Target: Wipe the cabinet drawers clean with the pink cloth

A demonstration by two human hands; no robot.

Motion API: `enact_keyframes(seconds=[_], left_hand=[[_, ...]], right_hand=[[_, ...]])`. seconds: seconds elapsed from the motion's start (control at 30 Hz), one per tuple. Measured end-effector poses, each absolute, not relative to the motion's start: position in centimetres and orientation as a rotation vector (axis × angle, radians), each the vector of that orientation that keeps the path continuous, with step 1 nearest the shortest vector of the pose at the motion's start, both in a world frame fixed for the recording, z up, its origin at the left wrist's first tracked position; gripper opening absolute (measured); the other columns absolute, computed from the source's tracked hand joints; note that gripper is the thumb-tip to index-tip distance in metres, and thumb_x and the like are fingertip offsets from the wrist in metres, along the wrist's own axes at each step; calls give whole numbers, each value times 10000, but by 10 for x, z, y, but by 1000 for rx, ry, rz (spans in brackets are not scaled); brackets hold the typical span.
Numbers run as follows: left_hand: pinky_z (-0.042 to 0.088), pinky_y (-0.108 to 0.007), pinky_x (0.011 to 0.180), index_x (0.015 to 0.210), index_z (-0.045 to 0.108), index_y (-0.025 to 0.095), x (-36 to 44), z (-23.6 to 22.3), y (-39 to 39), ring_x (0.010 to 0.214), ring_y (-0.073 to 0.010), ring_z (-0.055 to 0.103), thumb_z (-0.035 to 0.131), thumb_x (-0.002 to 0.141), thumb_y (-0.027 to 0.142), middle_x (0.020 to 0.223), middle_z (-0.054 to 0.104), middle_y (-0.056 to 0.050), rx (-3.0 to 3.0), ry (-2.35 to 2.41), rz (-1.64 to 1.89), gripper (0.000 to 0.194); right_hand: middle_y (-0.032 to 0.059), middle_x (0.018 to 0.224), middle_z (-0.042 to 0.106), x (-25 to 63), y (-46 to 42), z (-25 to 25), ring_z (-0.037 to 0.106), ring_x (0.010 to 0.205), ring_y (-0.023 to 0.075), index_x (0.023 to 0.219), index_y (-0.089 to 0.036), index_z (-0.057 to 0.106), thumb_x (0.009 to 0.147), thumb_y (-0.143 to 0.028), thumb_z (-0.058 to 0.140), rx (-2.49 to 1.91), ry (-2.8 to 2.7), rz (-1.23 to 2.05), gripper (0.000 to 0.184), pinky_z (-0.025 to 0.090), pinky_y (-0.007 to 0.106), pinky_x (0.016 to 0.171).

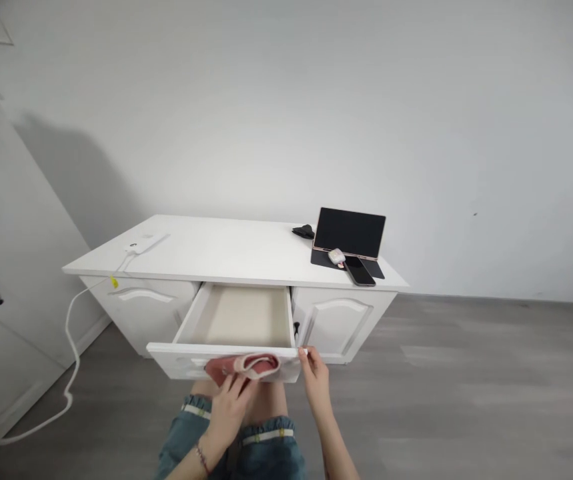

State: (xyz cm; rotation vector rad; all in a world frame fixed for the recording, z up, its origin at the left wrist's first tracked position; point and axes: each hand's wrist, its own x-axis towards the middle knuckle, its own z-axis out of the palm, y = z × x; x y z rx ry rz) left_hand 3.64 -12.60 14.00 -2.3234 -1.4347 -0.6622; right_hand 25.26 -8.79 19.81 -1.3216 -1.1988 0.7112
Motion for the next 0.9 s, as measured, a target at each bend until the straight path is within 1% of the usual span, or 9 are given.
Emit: enact_keyframes(seconds=[0.07,0.17,0.27,0.37,0.5,0.63,0.73,0.83,0.9], left_hand=[[528,-375,825,1224,608,303,53,142,-123,989,-240,564,495,828,59,1117,670,-56,-2435,-1335,-643,479],[475,-411,921,1246,584,315,75,143,-118,1023,-224,537,512,866,156,1137,666,-45,-2534,-1294,-665,418],[456,-422,938,1296,534,325,89,136,-114,1045,-220,532,500,889,233,1158,658,-46,-2631,-1279,-622,418],[464,-419,936,1325,502,320,93,120,-111,1084,-220,543,473,906,257,1205,644,-45,-2713,-1260,-569,425],[500,-376,904,1333,499,302,81,97,-108,1131,-217,558,450,903,164,1254,630,-50,-2799,-1238,-454,454],[514,-392,902,1299,537,274,53,84,-106,1142,-228,569,434,865,63,1274,624,-50,-2843,-1305,-282,493],[523,-365,867,1350,479,264,25,84,-106,1122,-218,586,411,828,-4,1297,607,-67,-2899,-1333,-115,591],[494,-375,890,1376,443,275,-9,88,-107,1112,-218,584,391,807,-36,1300,598,-81,-2893,-1390,-7,651],[457,-404,924,1346,483,295,-36,91,-109,1115,-232,568,401,810,-27,1256,621,-79,-2846,-1451,-5,631]], right_hand=[[-6,644,537,256,-86,196,489,647,164,720,-183,580,818,-566,530,-1292,-1220,737,398,430,263,614],[-11,631,523,261,-83,193,480,630,156,711,-182,569,822,-547,543,-1270,-1235,790,383,423,260,607],[-26,594,484,264,-81,192,445,584,143,689,-187,544,818,-553,543,-1267,-1215,849,388,396,251,566],[-26,603,479,264,-81,195,441,598,144,689,-188,537,818,-555,538,-1272,-1212,868,389,382,250,577],[-22,628,474,262,-82,198,434,632,144,674,-190,523,831,-535,530,-1269,-1218,856,379,371,252,606],[-19,647,481,261,-82,196,433,646,146,692,-189,529,827,-529,537,-1260,-1194,865,366,364,254,612],[-18,645,484,260,-82,196,432,644,149,695,-187,536,814,-546,543,-1261,-1177,866,378,358,255,608],[-22,631,489,258,-83,197,441,645,153,687,-191,538,804,-556,548,-1289,-1165,856,384,357,253,611],[-22,631,501,256,-84,198,449,651,157,678,-195,536,801,-559,549,-1307,-1157,841,385,359,253,616]])
